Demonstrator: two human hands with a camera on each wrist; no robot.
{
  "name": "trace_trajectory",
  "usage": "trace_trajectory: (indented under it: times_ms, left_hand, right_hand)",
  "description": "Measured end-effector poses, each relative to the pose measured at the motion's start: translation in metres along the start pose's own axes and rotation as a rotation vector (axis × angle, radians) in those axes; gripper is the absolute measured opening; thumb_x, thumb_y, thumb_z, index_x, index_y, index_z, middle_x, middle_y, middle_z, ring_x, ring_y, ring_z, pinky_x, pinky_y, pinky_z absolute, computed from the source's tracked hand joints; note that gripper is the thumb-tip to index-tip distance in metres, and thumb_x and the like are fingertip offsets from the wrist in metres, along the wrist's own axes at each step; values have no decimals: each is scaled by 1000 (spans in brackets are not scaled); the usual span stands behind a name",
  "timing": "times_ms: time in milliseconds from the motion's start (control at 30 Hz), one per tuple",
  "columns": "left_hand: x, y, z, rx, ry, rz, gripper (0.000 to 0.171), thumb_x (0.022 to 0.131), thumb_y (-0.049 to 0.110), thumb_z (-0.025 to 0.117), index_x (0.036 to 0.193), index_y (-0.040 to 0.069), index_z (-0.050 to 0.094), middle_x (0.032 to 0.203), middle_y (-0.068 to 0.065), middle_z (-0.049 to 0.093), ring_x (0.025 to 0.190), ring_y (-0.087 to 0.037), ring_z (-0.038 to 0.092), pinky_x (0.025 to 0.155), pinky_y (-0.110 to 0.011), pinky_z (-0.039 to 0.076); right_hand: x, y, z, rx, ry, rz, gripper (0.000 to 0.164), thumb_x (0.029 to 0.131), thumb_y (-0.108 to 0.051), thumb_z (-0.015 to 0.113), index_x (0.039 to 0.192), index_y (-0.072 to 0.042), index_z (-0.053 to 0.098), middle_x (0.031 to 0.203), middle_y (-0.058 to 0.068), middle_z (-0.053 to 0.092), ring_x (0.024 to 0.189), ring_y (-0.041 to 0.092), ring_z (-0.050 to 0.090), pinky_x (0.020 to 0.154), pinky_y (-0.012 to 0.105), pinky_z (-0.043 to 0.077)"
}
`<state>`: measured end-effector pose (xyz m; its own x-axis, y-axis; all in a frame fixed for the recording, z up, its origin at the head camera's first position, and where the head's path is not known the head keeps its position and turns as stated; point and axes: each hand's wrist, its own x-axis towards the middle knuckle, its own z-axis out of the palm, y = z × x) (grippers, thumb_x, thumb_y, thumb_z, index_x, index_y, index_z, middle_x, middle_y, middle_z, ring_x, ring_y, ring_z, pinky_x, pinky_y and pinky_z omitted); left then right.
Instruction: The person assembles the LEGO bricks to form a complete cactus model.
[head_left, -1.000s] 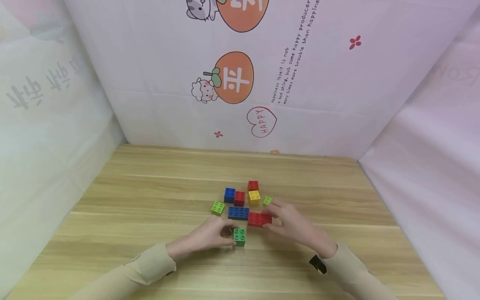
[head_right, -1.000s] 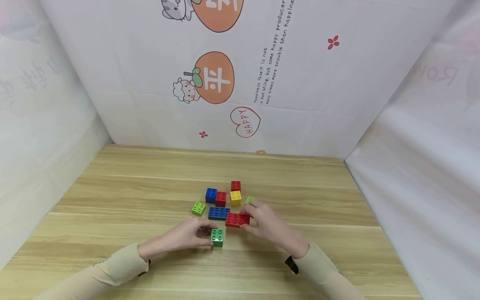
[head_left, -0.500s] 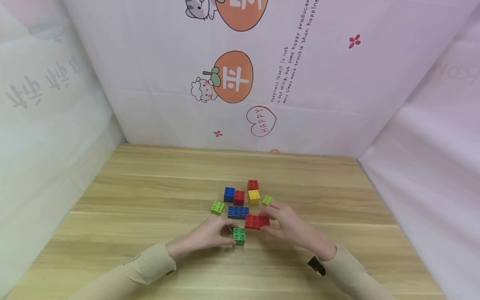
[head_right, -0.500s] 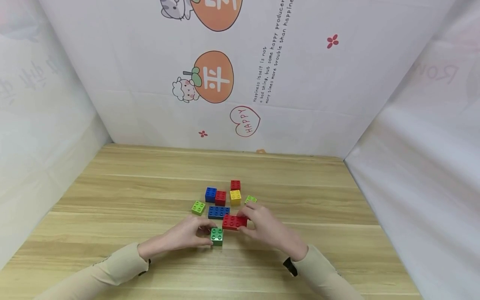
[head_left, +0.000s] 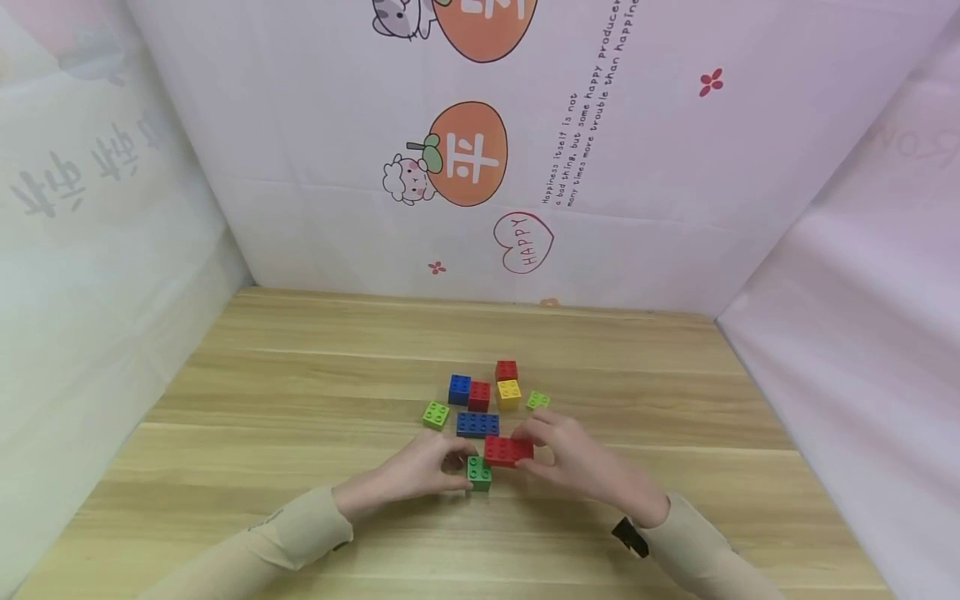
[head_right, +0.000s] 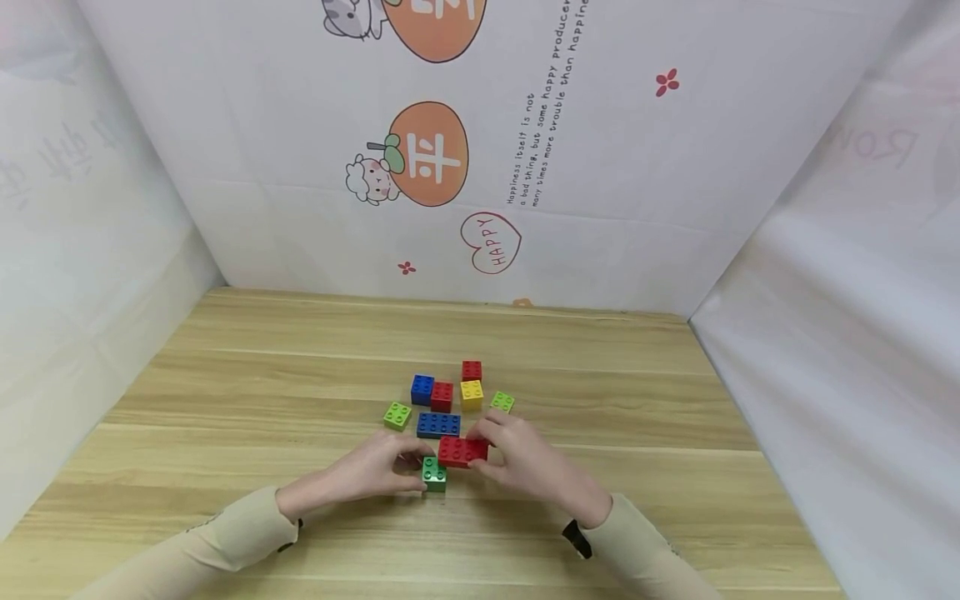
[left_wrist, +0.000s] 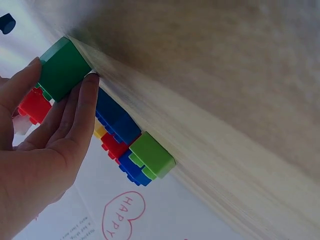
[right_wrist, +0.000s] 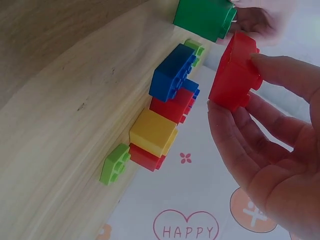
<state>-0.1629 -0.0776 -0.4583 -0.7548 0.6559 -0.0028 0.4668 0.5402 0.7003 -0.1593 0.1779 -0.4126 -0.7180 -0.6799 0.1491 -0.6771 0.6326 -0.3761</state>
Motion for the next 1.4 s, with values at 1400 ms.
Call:
trace_trajectory:
  times_ms: [1400]
  left_hand:
    - [1,1,0,13,8,11,38,80,17,81,114,5,70,104,-7,76,89,-12,69,79,-16,56]
  right_hand:
    - [4,-10,6,63,-56,-19,24,84,-18,78,107,-12,71,100,-2,67,87,4,61,77,23,61]
